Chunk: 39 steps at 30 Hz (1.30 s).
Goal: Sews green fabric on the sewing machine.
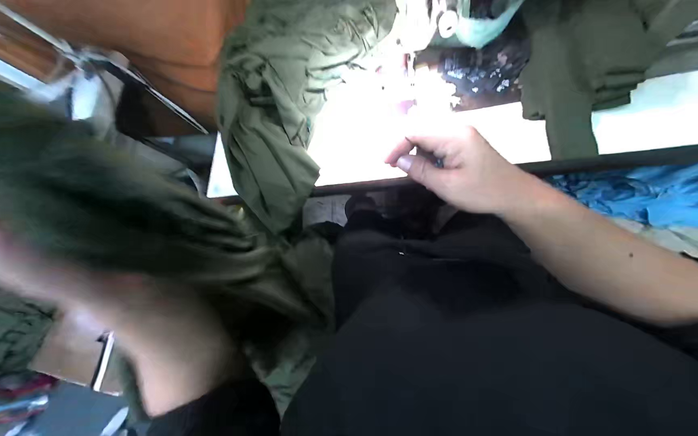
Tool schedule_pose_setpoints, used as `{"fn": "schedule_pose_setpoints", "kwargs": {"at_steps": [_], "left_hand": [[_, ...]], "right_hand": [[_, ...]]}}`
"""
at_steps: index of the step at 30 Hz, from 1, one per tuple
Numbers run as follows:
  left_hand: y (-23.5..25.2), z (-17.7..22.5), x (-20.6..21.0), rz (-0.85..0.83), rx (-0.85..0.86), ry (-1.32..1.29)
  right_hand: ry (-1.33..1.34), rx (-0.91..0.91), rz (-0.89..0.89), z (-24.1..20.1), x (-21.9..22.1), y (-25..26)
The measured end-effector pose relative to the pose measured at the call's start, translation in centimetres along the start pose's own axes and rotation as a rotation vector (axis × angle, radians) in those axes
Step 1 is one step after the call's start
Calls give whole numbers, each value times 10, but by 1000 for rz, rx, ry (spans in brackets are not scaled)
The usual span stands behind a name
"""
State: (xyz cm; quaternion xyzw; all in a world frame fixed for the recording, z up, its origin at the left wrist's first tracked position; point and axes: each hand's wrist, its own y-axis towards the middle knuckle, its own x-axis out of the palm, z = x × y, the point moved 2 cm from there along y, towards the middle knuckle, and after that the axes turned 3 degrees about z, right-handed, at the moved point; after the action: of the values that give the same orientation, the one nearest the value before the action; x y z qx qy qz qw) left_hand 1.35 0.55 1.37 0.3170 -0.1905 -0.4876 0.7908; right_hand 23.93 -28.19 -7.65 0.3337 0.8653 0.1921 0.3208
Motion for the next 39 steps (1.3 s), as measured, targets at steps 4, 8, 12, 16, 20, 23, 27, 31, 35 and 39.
{"fn": "schedule_pose_setpoints", "kwargs": {"at_steps": [4, 8, 12, 16, 20, 23, 27, 31, 35, 39], "left_hand": [[66, -38, 151, 267, -212, -10], [67, -99, 188, 250, -416, -247], [64, -115, 188, 300, -475, -200], [63, -119, 186, 310, -483, -213], [62, -120, 182, 297, -476, -227], [61, -119, 181, 287, -474, -260], [59, -120, 188, 261, -451, -232], [57, -125, 189, 258, -373, -188], [56, -126, 194, 261, -354, -206], [56, -127, 196, 245, -318, -187]], "right_hand": [[245, 179, 97, -2, 27, 7], [413, 387, 62, 5, 36, -3], [536, 449, 99, 21, 33, -7], [721, 523, 82, 30, 33, 7], [826, 626, -72, 22, 30, 17], [981, 638, -187, 39, 29, 17], [885, 649, -284, 34, 26, 17], [804, 597, -238, 28, 20, 10], [880, 576, -117, 39, 23, 3], [859, 556, -116, 37, 22, 0]]}}
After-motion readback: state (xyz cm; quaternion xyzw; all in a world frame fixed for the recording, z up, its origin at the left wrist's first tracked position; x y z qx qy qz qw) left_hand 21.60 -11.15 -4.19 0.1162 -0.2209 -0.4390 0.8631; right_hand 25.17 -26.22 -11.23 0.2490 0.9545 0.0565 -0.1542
